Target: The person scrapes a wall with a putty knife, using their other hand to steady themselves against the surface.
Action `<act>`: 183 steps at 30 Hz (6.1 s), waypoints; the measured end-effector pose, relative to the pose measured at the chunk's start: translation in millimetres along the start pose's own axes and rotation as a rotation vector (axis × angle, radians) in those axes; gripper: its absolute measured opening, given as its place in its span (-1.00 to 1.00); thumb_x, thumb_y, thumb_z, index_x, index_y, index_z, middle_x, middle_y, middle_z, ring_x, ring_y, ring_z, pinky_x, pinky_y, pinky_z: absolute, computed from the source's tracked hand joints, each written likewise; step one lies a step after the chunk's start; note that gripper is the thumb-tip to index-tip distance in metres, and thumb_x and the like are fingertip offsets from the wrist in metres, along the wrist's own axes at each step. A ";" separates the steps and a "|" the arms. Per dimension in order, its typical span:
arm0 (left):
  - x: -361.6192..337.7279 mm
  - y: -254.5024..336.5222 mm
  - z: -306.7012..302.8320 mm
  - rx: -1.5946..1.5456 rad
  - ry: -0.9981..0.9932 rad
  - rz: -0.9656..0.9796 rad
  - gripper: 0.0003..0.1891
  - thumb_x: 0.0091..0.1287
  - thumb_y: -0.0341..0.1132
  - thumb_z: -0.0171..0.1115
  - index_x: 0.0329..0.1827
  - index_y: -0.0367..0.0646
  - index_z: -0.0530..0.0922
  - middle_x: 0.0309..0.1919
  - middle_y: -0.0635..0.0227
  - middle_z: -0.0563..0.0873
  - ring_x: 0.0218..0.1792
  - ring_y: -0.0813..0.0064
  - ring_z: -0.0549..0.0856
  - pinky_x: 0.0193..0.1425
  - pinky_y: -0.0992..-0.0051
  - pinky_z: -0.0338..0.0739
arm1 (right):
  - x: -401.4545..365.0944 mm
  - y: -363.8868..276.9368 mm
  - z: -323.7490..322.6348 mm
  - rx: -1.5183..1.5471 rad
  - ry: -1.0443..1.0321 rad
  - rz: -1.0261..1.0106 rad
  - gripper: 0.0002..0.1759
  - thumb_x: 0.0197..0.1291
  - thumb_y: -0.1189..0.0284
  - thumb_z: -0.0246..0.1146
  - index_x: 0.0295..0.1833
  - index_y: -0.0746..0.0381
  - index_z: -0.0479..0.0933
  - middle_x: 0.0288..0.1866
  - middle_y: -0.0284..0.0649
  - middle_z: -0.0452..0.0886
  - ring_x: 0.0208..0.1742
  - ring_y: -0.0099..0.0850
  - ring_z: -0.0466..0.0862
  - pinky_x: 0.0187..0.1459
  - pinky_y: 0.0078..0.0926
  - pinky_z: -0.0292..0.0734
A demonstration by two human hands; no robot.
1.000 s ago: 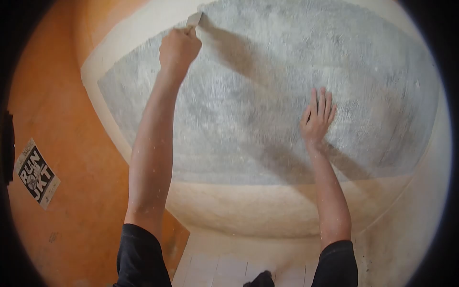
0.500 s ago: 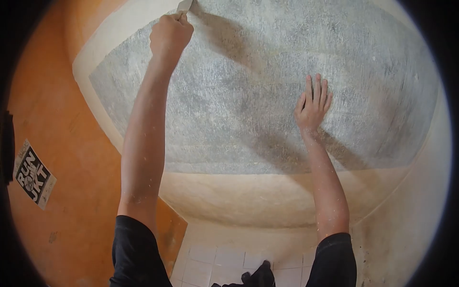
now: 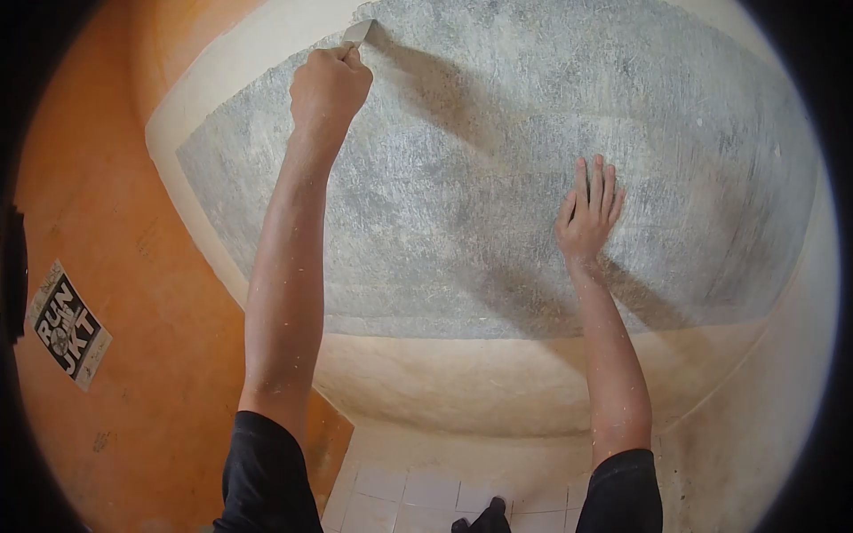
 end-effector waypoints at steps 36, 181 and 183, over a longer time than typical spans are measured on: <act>13.0 -0.9 -13.6 0.010 -0.049 0.010 -0.72 0.30 -0.34 0.12 -0.06 -0.25 0.70 -0.15 -0.06 0.77 -0.04 -0.03 0.75 0.05 0.13 0.63 | -6.0 -0.8 -0.5 0.010 -0.020 0.012 -0.47 0.49 0.34 -0.09 0.52 0.08 0.34 0.61 -0.24 0.24 0.64 -0.15 0.12 0.57 0.08 -0.19; 11.9 -13.9 -3.9 0.087 0.064 -0.002 -0.66 0.45 -0.12 0.09 0.13 0.03 0.72 -0.27 0.04 0.80 -0.17 0.04 0.79 -0.01 0.21 0.66 | -71.7 3.0 -6.5 0.014 -0.029 0.117 -0.47 0.52 0.29 -0.12 0.50 0.17 0.36 0.60 -0.09 0.24 0.64 -0.02 0.10 0.56 0.18 -0.24; 16.4 -13.3 -7.8 0.009 0.039 -0.031 -0.66 0.44 -0.13 0.09 0.13 0.02 0.72 -0.27 0.03 0.80 -0.17 0.03 0.79 -0.02 0.20 0.66 | -72.2 4.7 -5.1 -0.002 -0.023 0.106 -0.47 0.51 0.29 -0.11 0.50 0.17 0.36 0.60 -0.09 0.24 0.64 -0.01 0.10 0.56 0.17 -0.23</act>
Point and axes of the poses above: each hand's wrist, its own x-axis towards the middle knuckle, its own z-axis out of the palm, y = z × x, the point moved 2 cm from there along x, towards the middle knuckle
